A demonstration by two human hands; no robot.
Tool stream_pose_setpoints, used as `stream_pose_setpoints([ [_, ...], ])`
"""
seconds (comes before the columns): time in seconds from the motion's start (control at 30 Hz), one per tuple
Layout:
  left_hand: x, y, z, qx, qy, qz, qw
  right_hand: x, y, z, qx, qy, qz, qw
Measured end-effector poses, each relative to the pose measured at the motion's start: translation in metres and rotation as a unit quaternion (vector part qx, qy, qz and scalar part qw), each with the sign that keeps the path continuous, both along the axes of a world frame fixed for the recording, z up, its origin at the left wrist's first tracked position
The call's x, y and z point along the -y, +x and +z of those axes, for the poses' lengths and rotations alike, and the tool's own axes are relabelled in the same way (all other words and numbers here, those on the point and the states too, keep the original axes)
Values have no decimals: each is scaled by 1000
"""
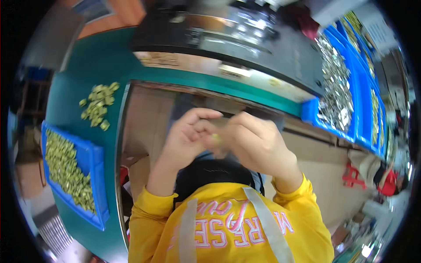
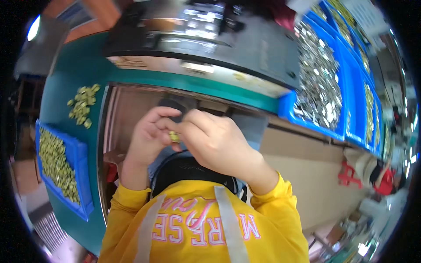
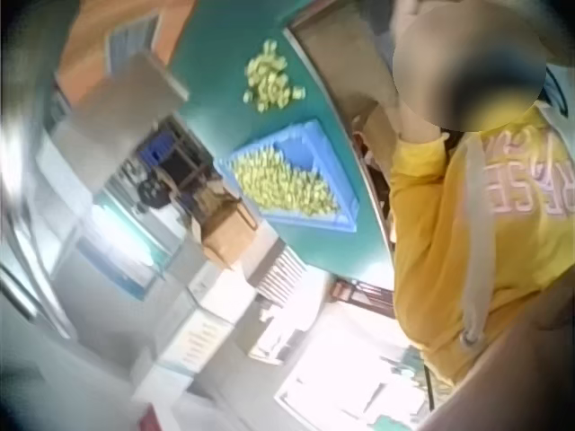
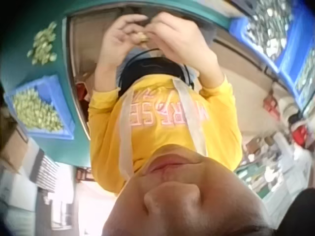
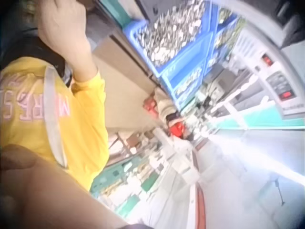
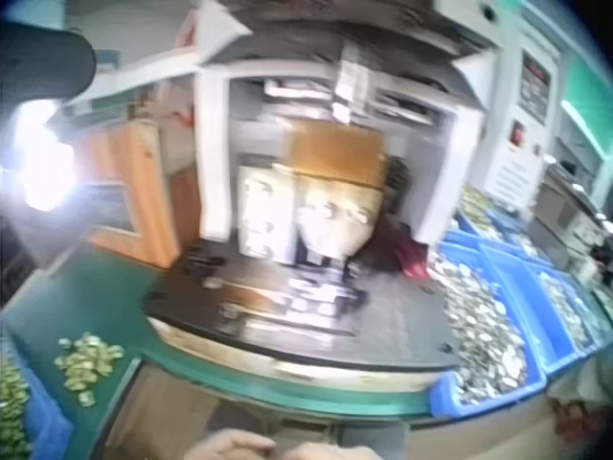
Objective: Assemble small electronic components by manually inserting metal terminals into plastic housings and then using a machine to finalize the assembly.
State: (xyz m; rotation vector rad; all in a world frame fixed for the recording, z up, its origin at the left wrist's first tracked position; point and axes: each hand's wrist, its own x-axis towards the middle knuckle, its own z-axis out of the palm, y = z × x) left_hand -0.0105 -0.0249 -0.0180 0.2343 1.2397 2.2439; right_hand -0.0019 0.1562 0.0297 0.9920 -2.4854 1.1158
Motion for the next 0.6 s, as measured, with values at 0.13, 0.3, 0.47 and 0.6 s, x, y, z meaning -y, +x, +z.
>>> stream_pose_setpoints([
  [0.13, 10, 3, -7, 7, 12, -16, 1000, 10, 4, -4, 8, 21, 10, 1000],
  [0.3, 24, 10, -4, 11, 14, -21, 1000, 20, 2, -7, 41, -17, 54, 998],
  [0.47, 62, 1, 42, -372, -495, 281, 733, 17, 2, -11, 149, -60, 18, 987],
  [0.6, 122, -31, 49, -373, -714, 414, 425, 11, 9, -23, 158, -135, -36, 977],
])
